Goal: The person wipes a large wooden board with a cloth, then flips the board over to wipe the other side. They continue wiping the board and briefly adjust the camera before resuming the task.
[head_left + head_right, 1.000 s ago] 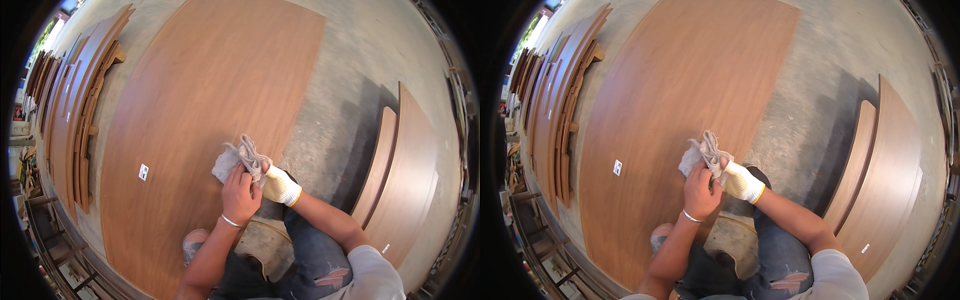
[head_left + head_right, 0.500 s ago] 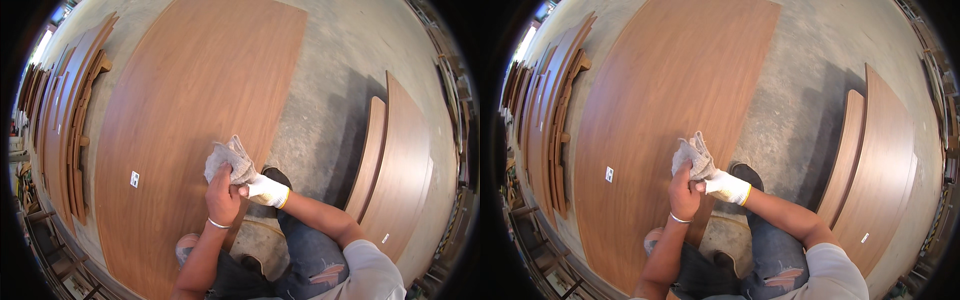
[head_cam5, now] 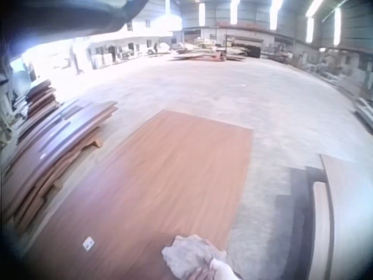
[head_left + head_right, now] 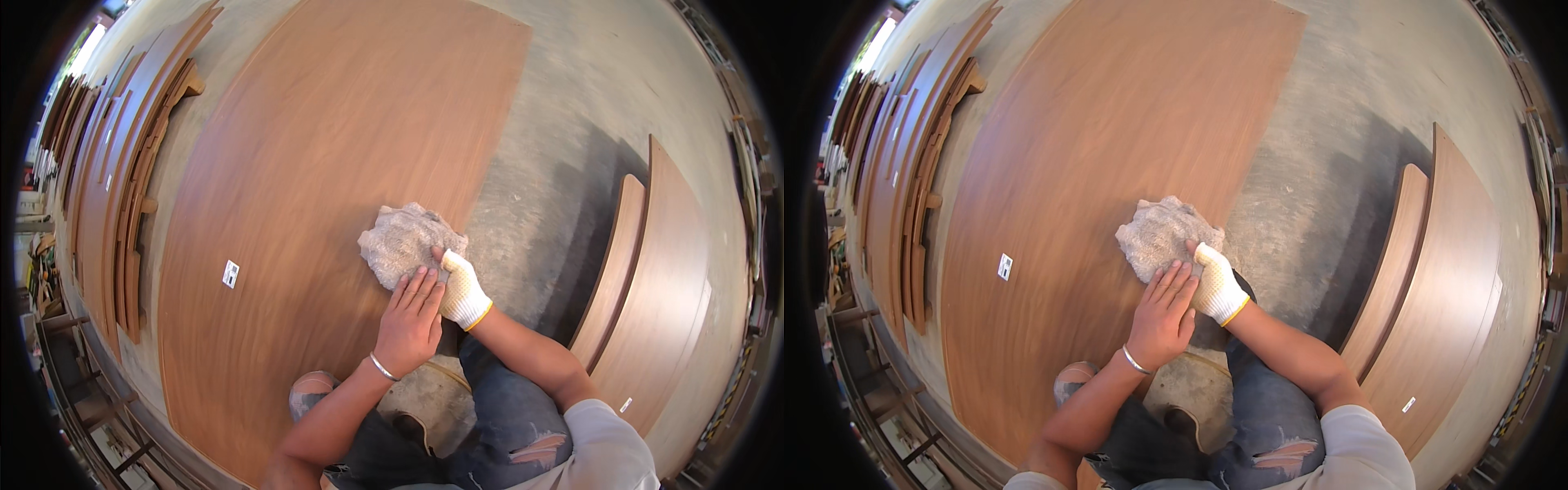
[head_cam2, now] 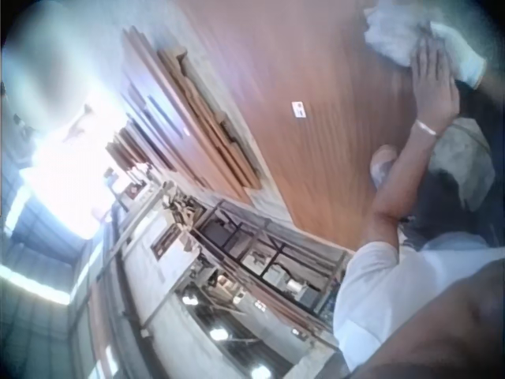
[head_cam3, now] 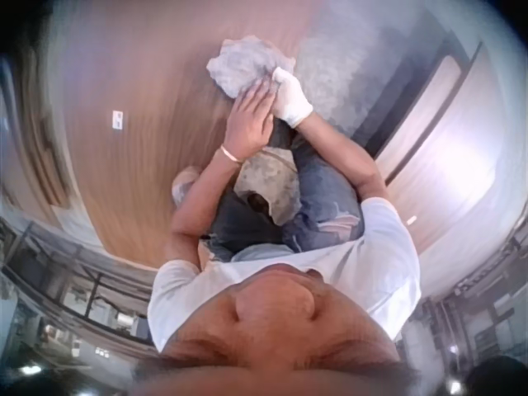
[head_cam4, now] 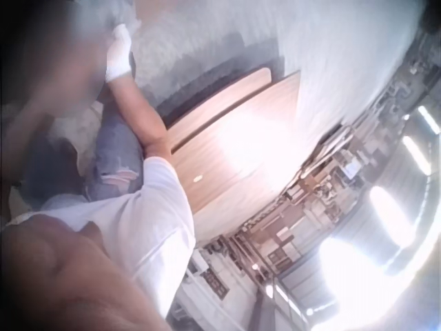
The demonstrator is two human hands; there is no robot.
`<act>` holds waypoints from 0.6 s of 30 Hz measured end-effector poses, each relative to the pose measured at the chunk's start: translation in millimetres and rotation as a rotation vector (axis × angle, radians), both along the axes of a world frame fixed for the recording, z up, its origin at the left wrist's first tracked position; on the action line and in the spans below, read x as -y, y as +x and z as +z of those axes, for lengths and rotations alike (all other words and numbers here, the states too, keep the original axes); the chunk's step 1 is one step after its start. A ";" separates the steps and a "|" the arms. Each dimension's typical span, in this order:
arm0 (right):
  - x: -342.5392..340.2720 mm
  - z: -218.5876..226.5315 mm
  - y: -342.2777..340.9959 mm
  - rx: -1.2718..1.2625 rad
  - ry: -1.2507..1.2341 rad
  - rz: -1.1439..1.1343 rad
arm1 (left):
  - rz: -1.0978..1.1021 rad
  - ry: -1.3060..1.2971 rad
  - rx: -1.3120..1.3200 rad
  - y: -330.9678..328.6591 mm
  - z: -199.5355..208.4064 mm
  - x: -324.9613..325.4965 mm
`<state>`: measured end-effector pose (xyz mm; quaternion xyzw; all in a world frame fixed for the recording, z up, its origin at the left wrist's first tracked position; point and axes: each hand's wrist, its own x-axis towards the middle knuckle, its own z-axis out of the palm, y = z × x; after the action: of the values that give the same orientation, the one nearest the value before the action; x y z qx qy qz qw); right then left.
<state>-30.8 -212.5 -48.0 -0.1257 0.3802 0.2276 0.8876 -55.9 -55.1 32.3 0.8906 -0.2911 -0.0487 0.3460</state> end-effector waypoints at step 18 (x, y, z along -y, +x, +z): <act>48.4 57.4 7.1 1.686 -1.733 0.594 | 0.658 0.201 -0.173 43.8 -39.6 -90.9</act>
<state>-23.7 -261.0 9.4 -0.8574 -0.3260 -0.0579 0.3939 -12.2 35.9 -7.3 0.9589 0.0480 -0.0384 0.2772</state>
